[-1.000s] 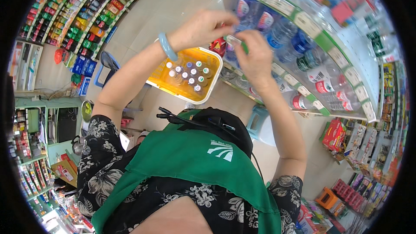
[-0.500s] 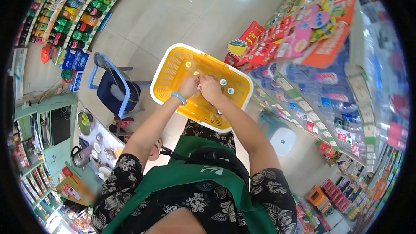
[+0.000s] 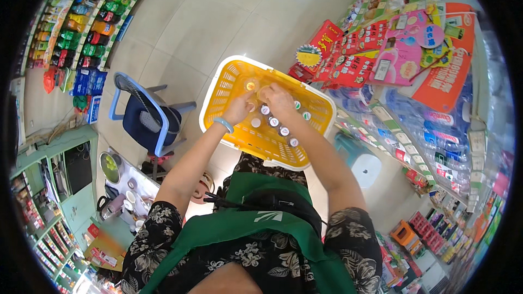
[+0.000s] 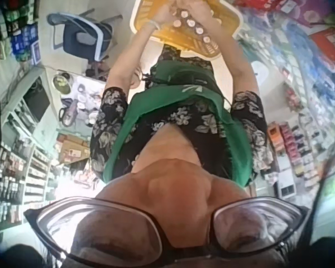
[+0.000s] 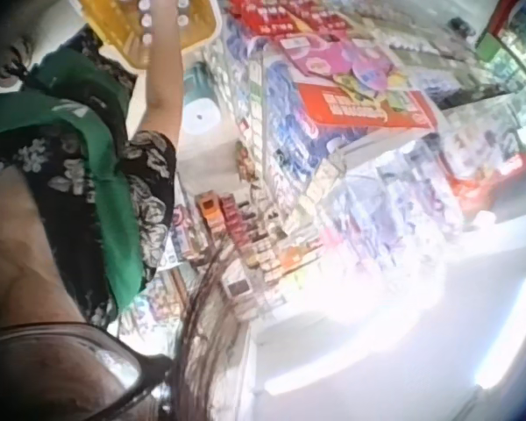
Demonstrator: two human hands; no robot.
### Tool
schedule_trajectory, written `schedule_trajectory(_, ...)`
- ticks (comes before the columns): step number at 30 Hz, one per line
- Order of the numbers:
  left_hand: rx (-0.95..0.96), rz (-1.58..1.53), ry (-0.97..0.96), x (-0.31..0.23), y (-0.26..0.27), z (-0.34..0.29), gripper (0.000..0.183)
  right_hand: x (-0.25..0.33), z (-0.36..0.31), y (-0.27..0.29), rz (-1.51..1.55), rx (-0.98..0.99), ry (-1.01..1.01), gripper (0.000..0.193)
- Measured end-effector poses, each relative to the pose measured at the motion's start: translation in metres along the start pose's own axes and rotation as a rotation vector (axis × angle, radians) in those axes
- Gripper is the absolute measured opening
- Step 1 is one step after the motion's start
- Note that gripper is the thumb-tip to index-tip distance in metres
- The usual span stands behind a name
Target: The person repeatedly picks up plastic bottles from a yellow basket and places them onto a display shelf in a convenience store. They handle various bottle types, including water and flavored drinks, arranging them one by one.
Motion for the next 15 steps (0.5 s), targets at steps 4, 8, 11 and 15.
schedule_trajectory(4, -0.057, 0.185, -0.404, -0.017, -0.015, 0.005, 0.068, 0.040, -0.032, 0.107, 0.198, -0.059, -0.051, 0.015)
schedule_trajectory(8, 0.048, 0.018, -0.578, -0.092, -0.032, 0.000, 0.081, 0.063, -0.080, 0.206, 0.395, -0.172, -0.076, 0.027)
schedule_trajectory(11, 0.239, -0.137, -0.523, -0.174, -0.052, -0.022, 0.080, 0.047, -0.123, 0.243, 0.723, -0.246, -0.072, 0.039)
schedule_trajectory(15, 0.286, -0.155, -0.590, -0.253, -0.091, -0.042, 0.073, 0.050, -0.186, 0.313, 0.435, -0.542, 0.075, 0.063)
Point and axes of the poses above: each hand's wrist, its own z-axis towards the middle knuckle, its own y-axis out of the back of the hand, x = y × z, the point moved 4 cm from there along z, towards the middle knuckle, and after that the axes turned 11 degrees about -y, right-handed, at the moved point
